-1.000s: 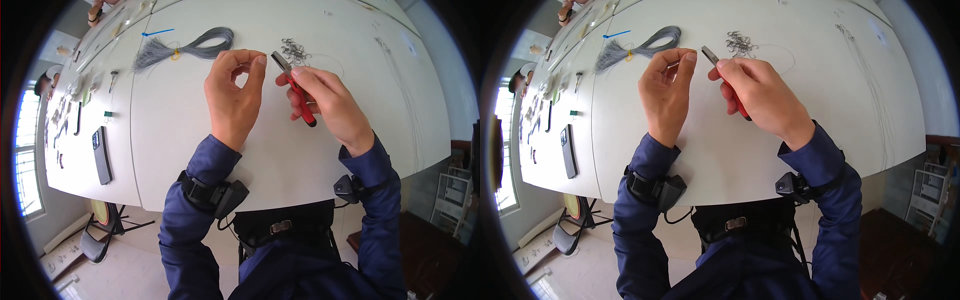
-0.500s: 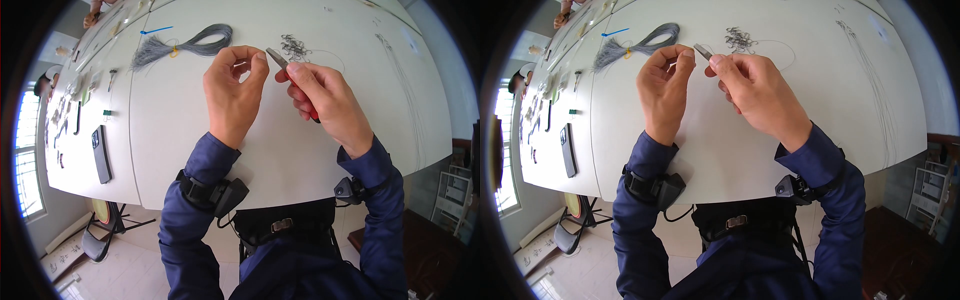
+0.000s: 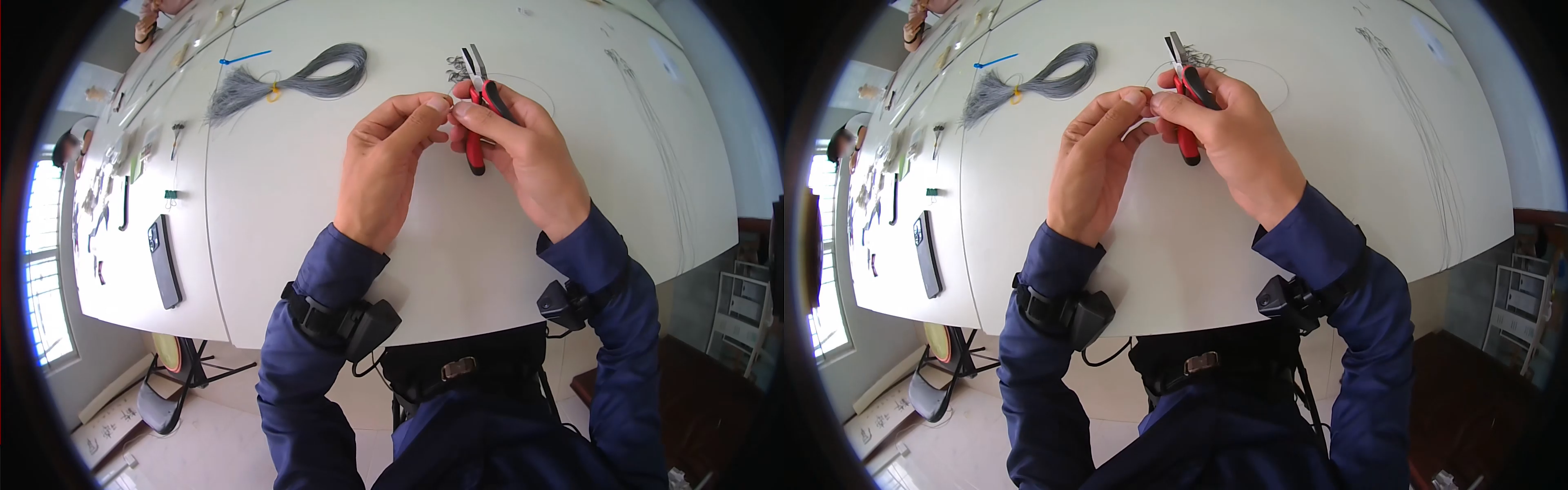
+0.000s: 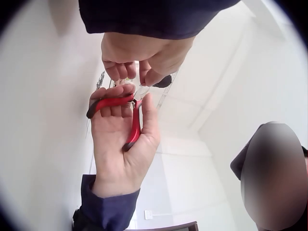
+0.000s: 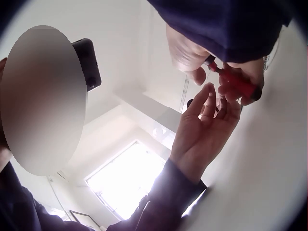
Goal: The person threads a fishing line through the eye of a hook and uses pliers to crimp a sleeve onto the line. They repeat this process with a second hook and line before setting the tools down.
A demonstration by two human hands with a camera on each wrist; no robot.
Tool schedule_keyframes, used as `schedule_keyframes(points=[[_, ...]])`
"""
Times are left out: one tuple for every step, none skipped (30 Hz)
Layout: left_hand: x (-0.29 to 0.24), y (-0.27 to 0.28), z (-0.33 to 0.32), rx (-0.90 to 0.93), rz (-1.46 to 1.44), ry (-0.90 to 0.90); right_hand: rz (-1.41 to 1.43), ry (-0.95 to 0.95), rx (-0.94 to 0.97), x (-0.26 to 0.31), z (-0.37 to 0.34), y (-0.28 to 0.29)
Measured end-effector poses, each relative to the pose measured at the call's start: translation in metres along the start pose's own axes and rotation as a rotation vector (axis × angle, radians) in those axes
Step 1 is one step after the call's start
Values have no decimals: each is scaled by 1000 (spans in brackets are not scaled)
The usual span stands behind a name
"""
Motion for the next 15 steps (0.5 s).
schedule_keyframes(points=[[1,-2,0,3,-8,6,5,-12,1,-1,1,1],[1,-3,0,7,-15,12,10,-24,2,-2,2,3],[0,-6,0,31,-11,11,15,-36,4,-2,2,4],[-1,-7,0,54,-7,10,21,-42,12,-2,2,4],[-1,-9,0,77,-3,10,27,-49,20,-1,2,5],[-2,-7,0,60,27,2,34,-57,28,-1,2,5],[-4,-5,0,42,57,-6,43,-60,29,1,1,5],[-6,-3,0,25,87,-15,53,-63,29,3,1,5],[-10,0,0,2,139,-41,62,-65,29,4,1,5],[-15,1,0,-21,191,-66,69,-75,35,3,1,6],[-20,3,0,-44,243,-92,76,-84,40,3,2,7],[-33,2,-2,-63,366,-213,84,-93,47,2,2,7],[-46,0,-4,-83,489,-334,91,-98,55,3,2,5],[-58,-4,-8,-102,611,-456,98,-104,63,3,2,4],[-68,-10,-12,-93,737,-555,105,-109,70,3,1,3]])
Point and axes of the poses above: each hand's wrist, its own z-axis towards the middle knuckle, its own y-axis out of the back of the hand, x = y × z, the point moved 10 cm from there along z, towards the middle knuckle, and after that the axes turned 11 degrees about z, right-handed, at the moved point
